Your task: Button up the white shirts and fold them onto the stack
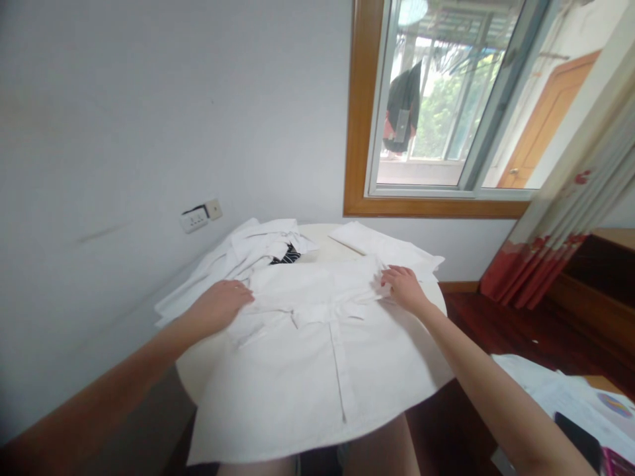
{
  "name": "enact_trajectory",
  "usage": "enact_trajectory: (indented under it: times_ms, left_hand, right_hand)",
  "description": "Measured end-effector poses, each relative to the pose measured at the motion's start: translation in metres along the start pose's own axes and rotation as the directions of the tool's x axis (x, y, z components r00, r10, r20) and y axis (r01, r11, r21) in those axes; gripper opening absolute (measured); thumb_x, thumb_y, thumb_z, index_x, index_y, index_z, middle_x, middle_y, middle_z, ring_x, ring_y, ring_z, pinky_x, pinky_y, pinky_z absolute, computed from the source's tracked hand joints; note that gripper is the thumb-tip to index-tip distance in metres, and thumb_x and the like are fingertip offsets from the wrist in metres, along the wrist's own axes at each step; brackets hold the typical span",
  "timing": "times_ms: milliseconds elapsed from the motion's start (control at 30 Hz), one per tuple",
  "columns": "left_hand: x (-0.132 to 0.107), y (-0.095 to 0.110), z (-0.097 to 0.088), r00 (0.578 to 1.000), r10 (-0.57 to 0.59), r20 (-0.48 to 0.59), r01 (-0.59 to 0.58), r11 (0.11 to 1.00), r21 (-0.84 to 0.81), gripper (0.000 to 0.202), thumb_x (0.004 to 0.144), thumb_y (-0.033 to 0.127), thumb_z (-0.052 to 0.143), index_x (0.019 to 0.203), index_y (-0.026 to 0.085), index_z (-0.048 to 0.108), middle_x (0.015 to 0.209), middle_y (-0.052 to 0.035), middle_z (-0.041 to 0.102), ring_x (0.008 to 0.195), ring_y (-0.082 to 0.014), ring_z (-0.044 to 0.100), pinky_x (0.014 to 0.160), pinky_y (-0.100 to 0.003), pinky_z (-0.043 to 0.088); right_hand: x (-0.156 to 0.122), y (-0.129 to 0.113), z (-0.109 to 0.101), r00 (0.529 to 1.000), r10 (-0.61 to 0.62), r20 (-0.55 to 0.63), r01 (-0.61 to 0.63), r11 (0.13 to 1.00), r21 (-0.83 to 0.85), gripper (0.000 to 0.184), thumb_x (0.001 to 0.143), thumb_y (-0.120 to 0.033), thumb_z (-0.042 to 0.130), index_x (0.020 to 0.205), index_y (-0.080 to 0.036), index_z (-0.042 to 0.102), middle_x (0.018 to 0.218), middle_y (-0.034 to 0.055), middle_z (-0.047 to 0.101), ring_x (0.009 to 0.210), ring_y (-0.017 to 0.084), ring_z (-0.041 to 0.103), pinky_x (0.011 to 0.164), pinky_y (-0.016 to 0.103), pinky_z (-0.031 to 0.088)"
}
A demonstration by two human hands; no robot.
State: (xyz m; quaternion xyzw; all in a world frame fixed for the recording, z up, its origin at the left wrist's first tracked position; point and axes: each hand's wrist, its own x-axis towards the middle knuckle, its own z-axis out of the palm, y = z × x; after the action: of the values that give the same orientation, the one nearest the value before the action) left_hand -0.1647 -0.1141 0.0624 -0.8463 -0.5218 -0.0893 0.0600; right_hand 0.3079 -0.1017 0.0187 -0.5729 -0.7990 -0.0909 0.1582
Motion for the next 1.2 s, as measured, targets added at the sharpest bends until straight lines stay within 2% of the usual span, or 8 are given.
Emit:
enact_trajectory:
  times_ms: [100, 200, 333, 467, 667, 833, 1000, 1200]
  left_hand:
    - [0.031, 0.024, -0.004, 0.985, 0.169, -0.022, -0.170, 0.985, -0.029, 0.030, 0.081, 0.018, 0.046, 0.097, 0.023, 0.070, 0.112, -0.0059, 0.067, 0.112, -0.0218, 0.054, 0.102, -0.037, 0.035]
    - [0.074, 0.053, 0.008, 0.972, 0.210, -0.104, -0.218, 0.973, -0.075, 0.036, 0.087, 0.024, 0.041, 0.115, 0.020, 0.063, 0.122, -0.0054, 0.063, 0.116, -0.0204, 0.052, 0.103, -0.034, 0.035]
    - [0.112, 0.082, 0.044, 0.985, 0.038, -0.166, -0.056, 0.993, -0.103, 0.041, 0.092, 0.026, 0.034, 0.124, 0.015, 0.057, 0.128, -0.0111, 0.058, 0.121, -0.0218, 0.049, 0.106, -0.036, 0.033]
    - [0.115, 0.082, 0.084, 0.991, -0.130, -0.003, 0.130, 0.987, -0.091, 0.052, 0.092, 0.047, 0.031, 0.138, 0.025, 0.043, 0.147, -0.0095, 0.037, 0.136, -0.0282, 0.030, 0.111, -0.053, 0.019]
    - [0.103, 0.046, 0.098, 0.981, -0.176, 0.079, 0.181, 0.981, -0.065, 0.070, 0.087, 0.067, 0.023, 0.143, 0.026, 0.033, 0.153, -0.0084, 0.023, 0.141, -0.0291, 0.017, 0.111, -0.058, 0.008]
    - [0.093, 0.014, 0.098, 0.978, -0.207, 0.025, 0.206, 0.978, 0.031, 0.065, 0.090, 0.062, 0.022, 0.142, 0.026, 0.036, 0.152, -0.0067, 0.027, 0.141, -0.0253, 0.020, 0.114, -0.047, 0.011]
    - [0.087, 0.002, 0.102, 0.966, -0.257, -0.022, 0.258, 0.962, 0.086, 0.063, 0.091, 0.060, 0.023, 0.141, 0.025, 0.038, 0.151, -0.0090, 0.030, 0.139, -0.0253, 0.025, 0.114, -0.043, 0.016]
    - [0.086, 0.003, 0.103, 0.963, -0.254, -0.085, 0.262, 0.961, 0.091, 0.064, 0.091, 0.059, 0.025, 0.140, 0.021, 0.040, 0.149, -0.0116, 0.033, 0.138, -0.0256, 0.029, 0.113, -0.041, 0.021]
  right_hand:
    - [0.031, -0.024, -0.012, 1.000, 0.006, 0.003, -0.006, 0.999, 0.036, 0.039, 0.076, -0.006, 0.044, 0.100, -0.025, 0.069, 0.128, 0.0021, 0.058, 0.128, 0.023, 0.041, 0.105, 0.043, 0.031]
    - [0.067, -0.063, -0.007, 0.995, -0.055, 0.078, 0.052, 0.998, 0.032, 0.034, 0.087, -0.021, 0.043, 0.115, -0.026, 0.063, 0.134, 0.0041, 0.053, 0.132, 0.025, 0.035, 0.109, 0.047, 0.025]
    - [0.098, -0.118, 0.029, 0.982, -0.062, 0.180, 0.057, 0.998, 0.035, 0.048, 0.094, -0.043, 0.036, 0.138, -0.025, 0.042, 0.147, 0.0074, 0.037, 0.138, 0.026, 0.024, 0.110, 0.051, 0.017]
    - [0.105, -0.140, 0.068, 0.966, 0.029, 0.258, -0.055, 0.994, 0.092, 0.059, 0.095, -0.054, 0.014, 0.146, -0.027, 0.026, 0.154, 0.0058, 0.022, 0.141, 0.025, 0.017, 0.110, 0.054, 0.014]
    - [0.102, -0.087, 0.075, 0.934, 0.200, 0.296, -0.220, 0.975, 0.035, 0.070, 0.090, -0.066, 0.011, 0.147, -0.027, 0.024, 0.155, 0.0066, 0.014, 0.142, 0.030, 0.007, 0.107, 0.062, 0.004]
    - [0.096, -0.034, 0.076, 0.926, 0.274, 0.260, -0.272, 0.961, -0.047, 0.068, 0.093, -0.059, 0.014, 0.147, -0.020, 0.026, 0.154, 0.0087, 0.019, 0.141, 0.024, 0.015, 0.113, 0.043, 0.009]
    - [0.090, -0.030, 0.082, 0.942, 0.292, 0.165, -0.285, 0.956, -0.066, 0.066, 0.093, -0.058, 0.016, 0.144, -0.020, 0.032, 0.152, 0.0101, 0.026, 0.140, 0.022, 0.019, 0.113, 0.038, 0.011]
    - [0.086, -0.033, 0.082, 0.889, 0.450, 0.084, -0.444, 0.893, -0.081, 0.065, 0.093, -0.057, 0.019, 0.144, -0.020, 0.033, 0.154, 0.0126, 0.020, 0.142, 0.026, 0.011, 0.111, 0.048, 0.009]
